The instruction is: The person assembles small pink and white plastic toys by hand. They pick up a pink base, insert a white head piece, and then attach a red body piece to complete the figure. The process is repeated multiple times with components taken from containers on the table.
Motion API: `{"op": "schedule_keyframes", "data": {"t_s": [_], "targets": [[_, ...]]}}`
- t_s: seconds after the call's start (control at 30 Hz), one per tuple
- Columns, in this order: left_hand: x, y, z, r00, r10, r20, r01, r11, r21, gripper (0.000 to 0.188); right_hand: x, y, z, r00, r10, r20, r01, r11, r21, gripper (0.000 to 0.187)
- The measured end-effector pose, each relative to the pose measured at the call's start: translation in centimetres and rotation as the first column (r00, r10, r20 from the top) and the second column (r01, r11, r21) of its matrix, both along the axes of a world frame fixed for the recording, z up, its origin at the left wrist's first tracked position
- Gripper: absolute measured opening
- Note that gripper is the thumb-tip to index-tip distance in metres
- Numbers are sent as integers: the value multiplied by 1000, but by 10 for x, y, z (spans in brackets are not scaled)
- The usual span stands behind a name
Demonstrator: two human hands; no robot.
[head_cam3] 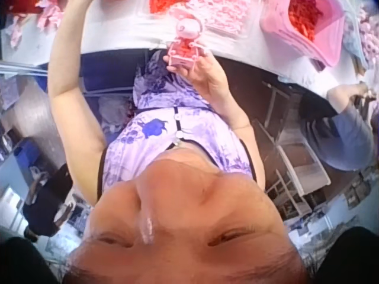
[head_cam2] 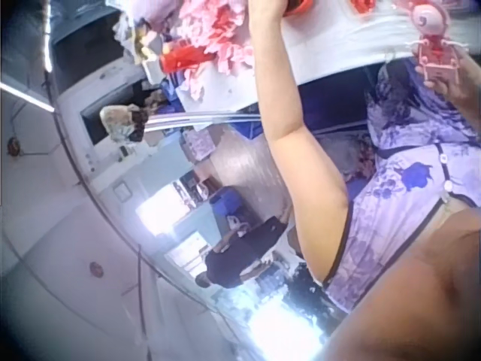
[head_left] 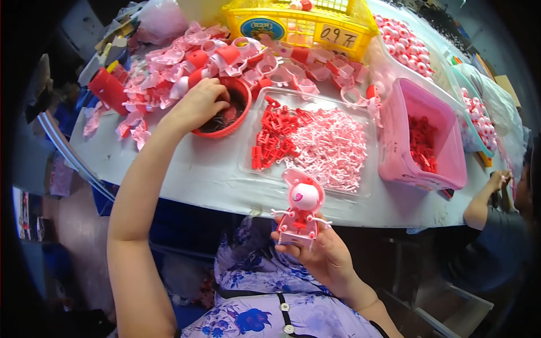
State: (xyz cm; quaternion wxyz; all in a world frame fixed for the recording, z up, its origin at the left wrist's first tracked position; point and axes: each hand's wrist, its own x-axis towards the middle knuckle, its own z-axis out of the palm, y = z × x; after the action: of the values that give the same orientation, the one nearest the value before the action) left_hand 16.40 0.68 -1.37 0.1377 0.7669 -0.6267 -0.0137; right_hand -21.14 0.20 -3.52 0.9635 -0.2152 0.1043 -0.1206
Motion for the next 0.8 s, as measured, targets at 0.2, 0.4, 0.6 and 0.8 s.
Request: {"op": "schedule_keyframes", "data": {"t_s": [0.2, 0.4, 0.6, 0.8], "targets": [[-15, 11, 15, 990, 87, -108, -83, 996, 36, 15, -7, 0, -4, 1000, -25, 15, 25, 999, 21, 59], [-13, 6, 3, 987, -10, -161, -12, 991, -136, 13, -4, 4, -3, 999, -11, 31, 10, 1000, 20, 57], [-12, -9, -7, 1000, -5, 4, 6, 995, -101, 12, -5, 6, -2, 999, -24, 26, 24, 1000, 12, 56], [-6, -19, -8, 1000, 0, 29, -2, 998, 56, 16, -9, 2, -7, 998, -51, 42, 50, 998, 24, 61]]}}
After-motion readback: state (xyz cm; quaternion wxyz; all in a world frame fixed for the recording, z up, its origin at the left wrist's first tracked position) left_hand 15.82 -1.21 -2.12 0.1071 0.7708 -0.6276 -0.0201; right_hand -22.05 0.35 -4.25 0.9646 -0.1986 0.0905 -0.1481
